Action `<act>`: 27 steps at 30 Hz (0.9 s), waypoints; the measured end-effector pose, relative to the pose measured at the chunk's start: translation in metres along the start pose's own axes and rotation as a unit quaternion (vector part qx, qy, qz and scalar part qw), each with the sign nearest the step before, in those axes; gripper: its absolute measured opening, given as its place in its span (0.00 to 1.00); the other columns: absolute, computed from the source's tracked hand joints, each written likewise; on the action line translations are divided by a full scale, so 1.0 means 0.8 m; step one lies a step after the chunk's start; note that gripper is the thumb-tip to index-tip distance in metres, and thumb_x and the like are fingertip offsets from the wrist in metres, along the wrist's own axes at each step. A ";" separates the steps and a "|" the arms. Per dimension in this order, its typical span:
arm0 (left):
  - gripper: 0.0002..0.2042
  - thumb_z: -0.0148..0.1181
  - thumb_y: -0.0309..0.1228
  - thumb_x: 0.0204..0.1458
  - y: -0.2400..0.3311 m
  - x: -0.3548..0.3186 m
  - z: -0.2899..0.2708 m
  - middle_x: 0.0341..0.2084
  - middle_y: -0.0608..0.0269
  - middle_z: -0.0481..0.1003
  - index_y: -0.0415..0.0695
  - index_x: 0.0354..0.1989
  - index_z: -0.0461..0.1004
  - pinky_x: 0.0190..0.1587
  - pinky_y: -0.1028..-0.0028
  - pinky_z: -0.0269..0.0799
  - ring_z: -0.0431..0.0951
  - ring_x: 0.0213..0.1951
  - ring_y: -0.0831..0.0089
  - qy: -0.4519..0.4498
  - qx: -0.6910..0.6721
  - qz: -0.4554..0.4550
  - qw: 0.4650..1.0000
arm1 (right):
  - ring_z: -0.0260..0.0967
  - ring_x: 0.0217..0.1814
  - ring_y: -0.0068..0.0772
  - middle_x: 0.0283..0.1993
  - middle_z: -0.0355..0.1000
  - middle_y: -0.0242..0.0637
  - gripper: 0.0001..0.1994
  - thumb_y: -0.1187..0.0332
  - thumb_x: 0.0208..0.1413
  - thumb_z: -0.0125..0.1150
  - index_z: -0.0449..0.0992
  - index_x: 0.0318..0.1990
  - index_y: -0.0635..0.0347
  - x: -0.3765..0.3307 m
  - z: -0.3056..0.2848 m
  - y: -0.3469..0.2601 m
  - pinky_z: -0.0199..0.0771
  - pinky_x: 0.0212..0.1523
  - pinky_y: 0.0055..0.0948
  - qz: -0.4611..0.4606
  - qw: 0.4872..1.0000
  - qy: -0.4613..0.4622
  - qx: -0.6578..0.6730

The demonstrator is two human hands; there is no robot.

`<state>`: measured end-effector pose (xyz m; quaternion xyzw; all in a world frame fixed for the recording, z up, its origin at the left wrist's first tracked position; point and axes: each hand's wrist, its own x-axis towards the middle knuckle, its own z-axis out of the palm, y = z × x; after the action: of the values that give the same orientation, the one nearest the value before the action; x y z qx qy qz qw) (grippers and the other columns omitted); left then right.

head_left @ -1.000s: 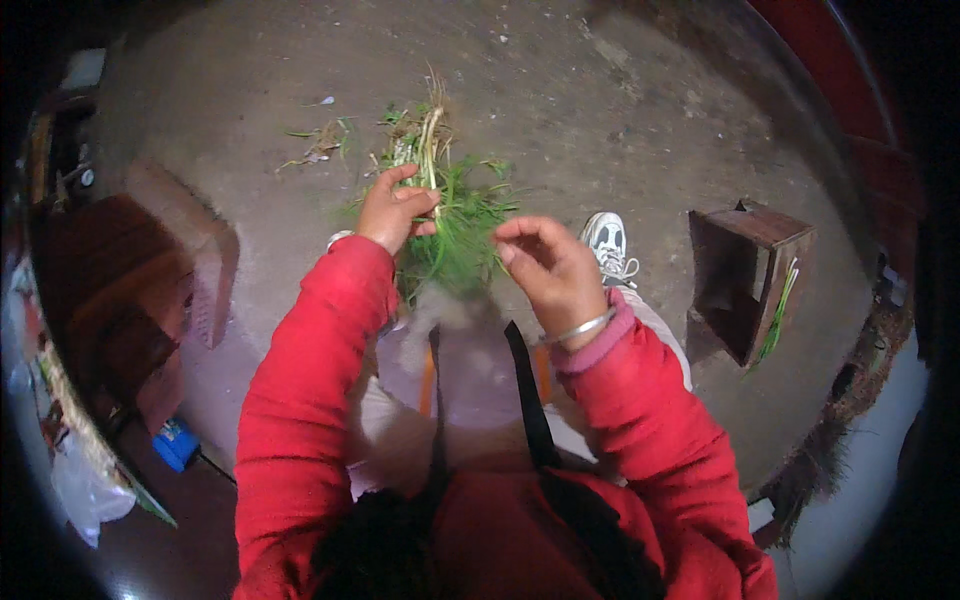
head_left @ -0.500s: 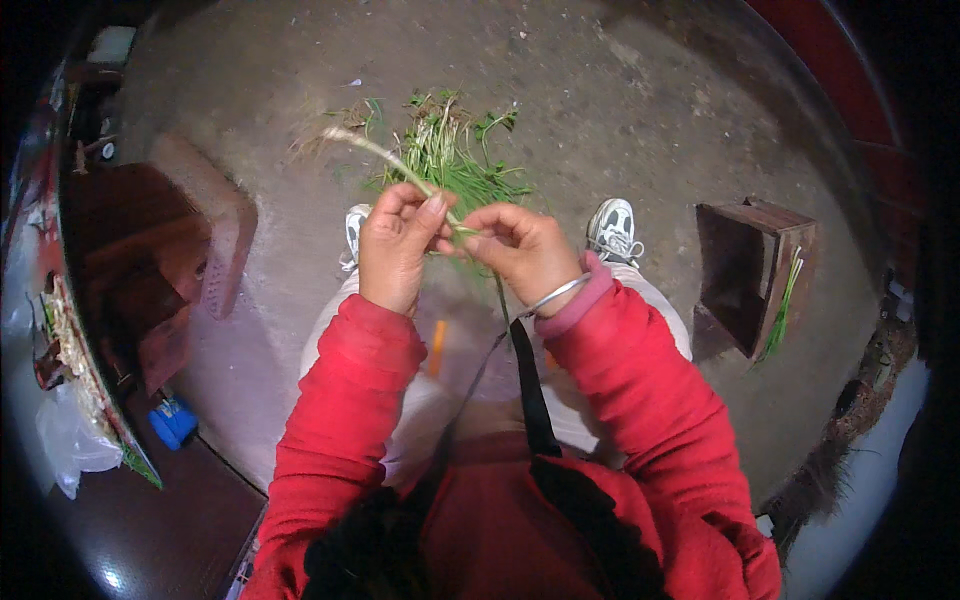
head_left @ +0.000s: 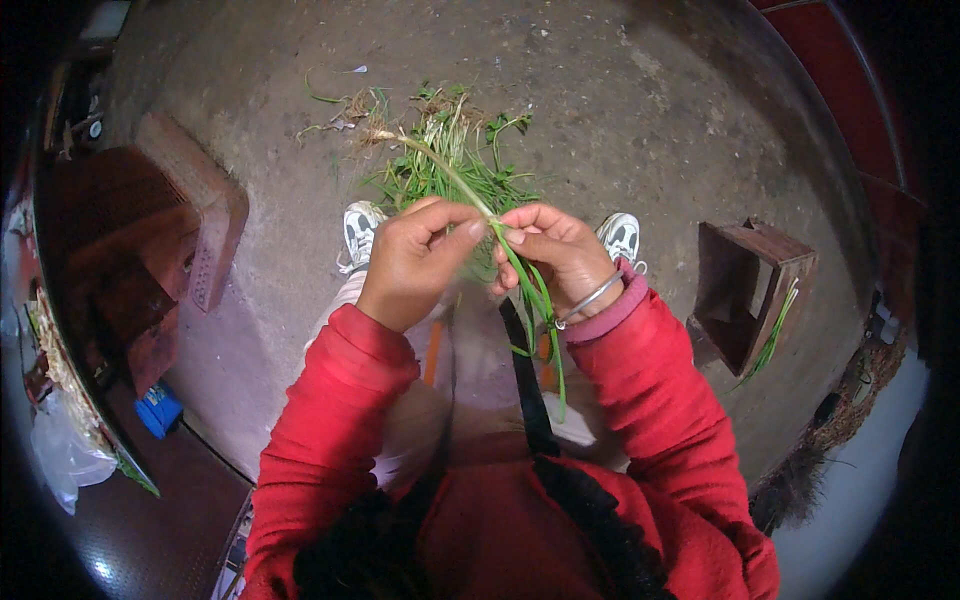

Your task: The person washes hands, retrieves a white cloth, then collects a bunch of green onions from outside. They sit and trim the roots and tips of the green onions by hand, placing the cleaned stalks on a small wooden stool. Finally, they open a rice cooker to reveal cooked rice.

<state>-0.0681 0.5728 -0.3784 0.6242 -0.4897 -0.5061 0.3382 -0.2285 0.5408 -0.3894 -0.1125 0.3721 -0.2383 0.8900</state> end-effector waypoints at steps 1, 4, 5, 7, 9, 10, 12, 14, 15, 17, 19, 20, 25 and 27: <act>0.05 0.52 0.26 0.42 0.001 0.001 0.000 0.21 0.64 0.69 0.38 0.25 0.71 0.27 0.79 0.60 0.65 0.24 0.78 0.010 0.018 0.008 1.000 | 0.63 0.21 0.27 0.24 0.65 0.38 0.07 0.75 0.47 0.47 0.63 0.34 0.66 0.000 0.000 -0.001 0.69 0.26 0.29 0.001 1.000 0.006 -0.005; 0.04 0.51 0.25 0.41 0.003 0.003 0.000 0.20 0.61 0.68 0.39 0.24 0.70 0.27 0.76 0.61 0.67 0.24 0.71 0.049 0.073 0.064 0.994 | 0.61 0.20 0.26 0.23 0.64 0.38 0.07 0.75 0.46 0.48 0.63 0.34 0.66 0.000 0.002 -0.003 0.67 0.24 0.29 0.006 1.000 0.016 -0.010; 0.04 0.51 0.25 0.41 0.003 0.004 0.000 0.21 0.60 0.69 0.39 0.24 0.70 0.27 0.75 0.61 0.67 0.24 0.69 0.061 0.100 0.091 0.989 | 0.60 0.19 0.25 0.23 0.64 0.37 0.07 0.75 0.46 0.48 0.63 0.33 0.66 -0.001 0.002 -0.003 0.66 0.24 0.28 0.008 1.000 0.015 -0.004; 0.03 0.51 0.25 0.41 0.003 0.006 -0.002 0.21 0.59 0.69 0.39 0.24 0.70 0.28 0.74 0.62 0.67 0.25 0.66 0.082 0.142 0.126 0.978 | 0.59 0.18 0.25 0.22 0.63 0.37 0.06 0.74 0.46 0.48 0.63 0.33 0.65 -0.002 0.003 -0.005 0.65 0.23 0.28 0.010 1.000 0.011 0.002; 0.03 0.51 0.25 0.40 0.002 0.007 -0.005 0.21 0.58 0.69 0.39 0.24 0.70 0.29 0.73 0.62 0.68 0.26 0.64 0.103 0.178 0.149 0.967 | 0.58 0.18 0.24 0.22 0.63 0.37 0.06 0.74 0.46 0.49 0.63 0.32 0.65 -0.004 0.002 -0.007 0.63 0.22 0.28 0.012 1.000 0.013 -0.002; 0.03 0.51 0.25 0.40 0.001 0.008 -0.008 0.21 0.59 0.69 0.39 0.24 0.70 0.30 0.73 0.62 0.68 0.26 0.64 0.119 0.172 0.134 0.969 | 0.58 0.18 0.24 0.22 0.63 0.37 0.06 0.75 0.46 0.49 0.63 0.32 0.65 -0.006 0.002 -0.008 0.63 0.22 0.28 0.012 1.000 0.008 -0.004; 0.03 0.52 0.25 0.41 -0.001 0.010 -0.014 0.22 0.59 0.69 0.39 0.24 0.70 0.30 0.74 0.62 0.68 0.27 0.65 0.157 0.173 0.118 0.965 | 0.58 0.17 0.24 0.22 0.63 0.37 0.05 0.75 0.45 0.49 0.64 0.32 0.65 -0.012 -0.001 -0.013 0.62 0.21 0.28 0.016 1.000 0.011 -0.011; 0.03 0.52 0.25 0.41 -0.001 0.011 -0.021 0.22 0.59 0.69 0.39 0.24 0.70 0.30 0.74 0.63 0.68 0.26 0.66 0.199 0.184 0.111 0.956 | 0.58 0.17 0.24 0.22 0.63 0.37 0.05 0.75 0.45 0.49 0.64 0.31 0.65 -0.017 -0.005 -0.020 0.62 0.21 0.28 0.021 0.999 0.008 -0.033; 0.03 0.52 0.25 0.41 -0.001 0.012 -0.026 0.22 0.59 0.69 0.39 0.24 0.70 0.30 0.74 0.63 0.68 0.26 0.66 0.220 0.192 0.107 0.950 | 0.57 0.17 0.23 0.22 0.63 0.37 0.05 0.76 0.45 0.49 0.64 0.31 0.65 -0.020 -0.008 -0.023 0.62 0.21 0.27 0.024 0.999 0.004 -0.042; 0.03 0.52 0.25 0.42 -0.002 0.014 -0.039 0.22 0.60 0.69 0.39 0.25 0.70 0.28 0.76 0.63 0.68 0.26 0.69 0.248 0.218 0.109 0.937 | 0.57 0.16 0.23 0.22 0.63 0.37 0.04 0.76 0.44 0.49 0.65 0.30 0.65 -0.025 -0.013 -0.030 0.62 0.21 0.27 0.017 0.999 0.000 -0.040; 0.04 0.51 0.25 0.43 -0.003 0.014 -0.051 0.22 0.60 0.69 0.39 0.25 0.70 0.28 0.77 0.63 0.68 0.26 0.70 0.271 0.246 0.086 0.927 | 0.57 0.15 0.23 0.21 0.63 0.37 0.04 0.76 0.44 0.48 0.65 0.30 0.66 -0.029 -0.019 -0.036 0.62 0.21 0.26 0.006 0.997 -0.018 -0.068; 0.04 0.51 0.26 0.44 -0.004 0.013 -0.056 0.21 0.61 0.69 0.39 0.25 0.70 0.27 0.78 0.63 0.69 0.25 0.71 0.279 0.252 0.091 0.922 | 0.57 0.15 0.23 0.20 0.62 0.36 0.04 0.76 0.44 0.48 0.66 0.30 0.66 -0.030 -0.021 -0.038 0.62 0.21 0.25 -0.004 0.997 -0.030 -0.070; 0.05 0.50 0.27 0.44 -0.020 0.013 -0.085 0.21 0.60 0.69 0.38 0.26 0.70 0.27 0.78 0.62 0.68 0.24 0.71 0.332 0.310 0.111 0.884 | 0.56 0.15 0.22 0.18 0.60 0.35 0.04 0.77 0.44 0.47 0.65 0.30 0.66 -0.038 -0.033 -0.045 0.62 0.21 0.25 -0.011 0.996 -0.032 -0.077; 0.05 0.50 0.27 0.44 -0.028 0.011 -0.096 0.21 0.60 0.68 0.38 0.27 0.70 0.28 0.78 0.62 0.68 0.24 0.70 0.365 0.312 0.105 0.871 | 0.55 0.15 0.22 0.18 0.60 0.35 0.04 0.77 0.44 0.47 0.65 0.30 0.66 -0.041 -0.037 -0.048 0.62 0.21 0.25 -0.012 0.997 -0.032 -0.075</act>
<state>0.0122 0.5648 -0.3815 0.7825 -0.5265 -0.0242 0.3314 -0.2824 0.5238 -0.3755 -0.1906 0.3585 -0.2163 0.8879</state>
